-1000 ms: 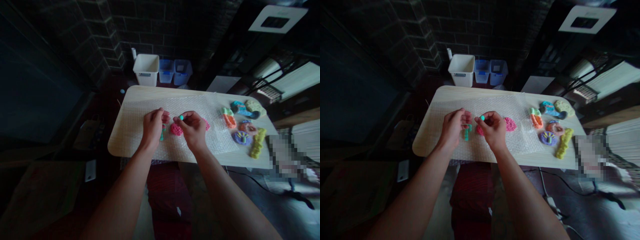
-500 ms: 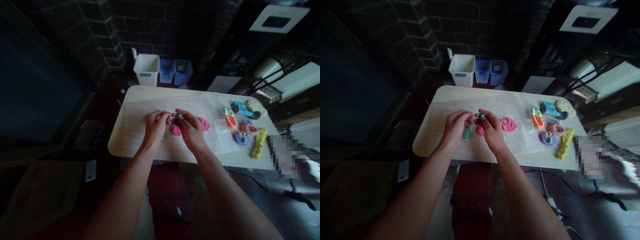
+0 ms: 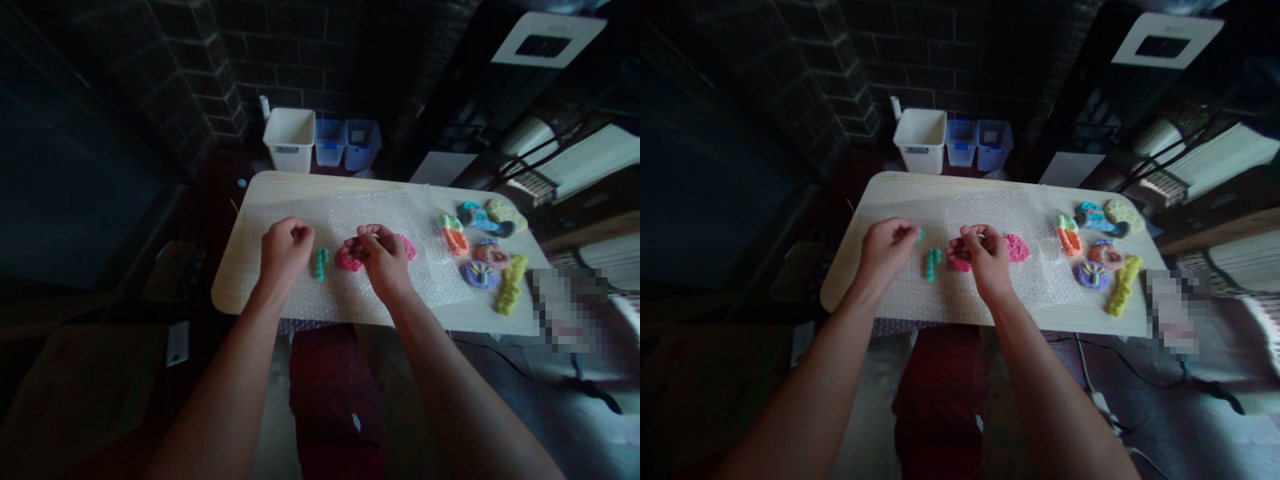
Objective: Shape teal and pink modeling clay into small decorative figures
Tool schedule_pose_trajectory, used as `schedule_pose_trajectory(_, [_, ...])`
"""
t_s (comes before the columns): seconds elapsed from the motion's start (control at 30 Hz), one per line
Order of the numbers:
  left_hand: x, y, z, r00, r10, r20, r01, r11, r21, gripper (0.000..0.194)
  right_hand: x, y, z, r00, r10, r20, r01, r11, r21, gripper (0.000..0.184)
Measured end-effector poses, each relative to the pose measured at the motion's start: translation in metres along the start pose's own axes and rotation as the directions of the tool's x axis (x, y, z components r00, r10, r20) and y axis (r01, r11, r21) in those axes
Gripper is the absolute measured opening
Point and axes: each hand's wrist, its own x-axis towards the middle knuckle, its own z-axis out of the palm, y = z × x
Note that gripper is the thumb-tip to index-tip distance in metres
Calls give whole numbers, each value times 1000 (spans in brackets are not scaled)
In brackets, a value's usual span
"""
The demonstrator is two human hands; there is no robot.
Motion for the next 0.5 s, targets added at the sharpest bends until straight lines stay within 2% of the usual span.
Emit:
schedule_pose_trajectory(0.07, [-1,-10,-8,997,76,34,-82,974,213,11,-1,-1,0,1000,17,9,-16,999,-45,48])
schedule_pose_trajectory(0.1, [-2,-15,-10,995,80,55,-91,963,253,13,-1,-2,1,1000,19,16,-18,997,-76,51])
schedule_pose_trajectory(0.2, [-5,-28,-10,995,52,85,-70,971,229,21,-4,-5,3,999,-43,15,45,982,-183,55])
schedule_pose_trajectory(0.27, [-6,-33,-6,993,27,116,-53,973,226,26,-4,-5,4,993,-116,8,114,966,-231,48])
schedule_pose_trajectory(0.33, [-7,-35,-1,988,13,156,-54,963,262,28,-4,-4,4,990,-140,4,137,966,-220,40])
schedule_pose_trajectory(0.5, [-7,-37,8,981,42,191,-91,962,258,26,-1,4,-1,999,-13,49,18,995,-101,42])
